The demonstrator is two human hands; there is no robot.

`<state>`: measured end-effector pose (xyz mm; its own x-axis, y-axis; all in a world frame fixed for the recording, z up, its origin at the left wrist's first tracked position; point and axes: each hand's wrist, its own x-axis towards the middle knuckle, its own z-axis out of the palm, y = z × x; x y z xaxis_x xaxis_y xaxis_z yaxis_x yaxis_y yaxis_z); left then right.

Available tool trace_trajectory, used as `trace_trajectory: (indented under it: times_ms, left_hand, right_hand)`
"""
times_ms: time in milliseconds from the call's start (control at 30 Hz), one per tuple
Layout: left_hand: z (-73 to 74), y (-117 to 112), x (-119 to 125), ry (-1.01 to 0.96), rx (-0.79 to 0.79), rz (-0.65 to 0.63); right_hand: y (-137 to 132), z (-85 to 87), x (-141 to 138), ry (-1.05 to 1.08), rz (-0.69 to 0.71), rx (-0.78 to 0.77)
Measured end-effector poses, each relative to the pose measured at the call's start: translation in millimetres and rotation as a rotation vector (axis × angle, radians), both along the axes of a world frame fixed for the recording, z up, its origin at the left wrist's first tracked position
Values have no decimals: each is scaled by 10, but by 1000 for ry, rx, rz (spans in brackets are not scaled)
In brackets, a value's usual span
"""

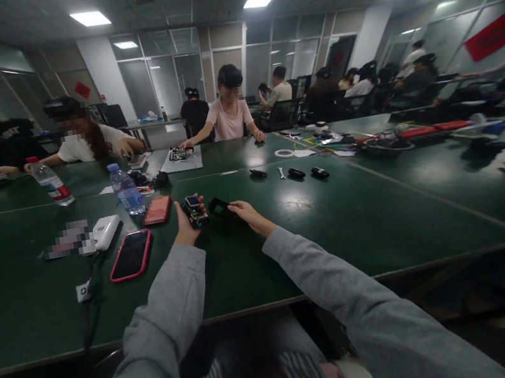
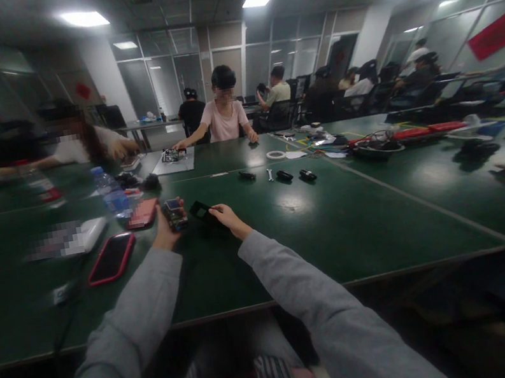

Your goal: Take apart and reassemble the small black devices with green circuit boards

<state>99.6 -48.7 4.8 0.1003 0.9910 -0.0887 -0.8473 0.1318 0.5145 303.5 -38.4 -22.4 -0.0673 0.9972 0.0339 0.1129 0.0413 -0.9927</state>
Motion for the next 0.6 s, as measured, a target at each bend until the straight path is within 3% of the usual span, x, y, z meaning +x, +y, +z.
trace_trajectory:
  times_ms: [200,600]
  left_hand:
    - [84,-88,3,-41,13,-106]
    - [114,-113,5,31,36,-245]
  right_hand:
    - [35,-19,40,-249,59,132]
    - [120,54,162,-330,149,138]
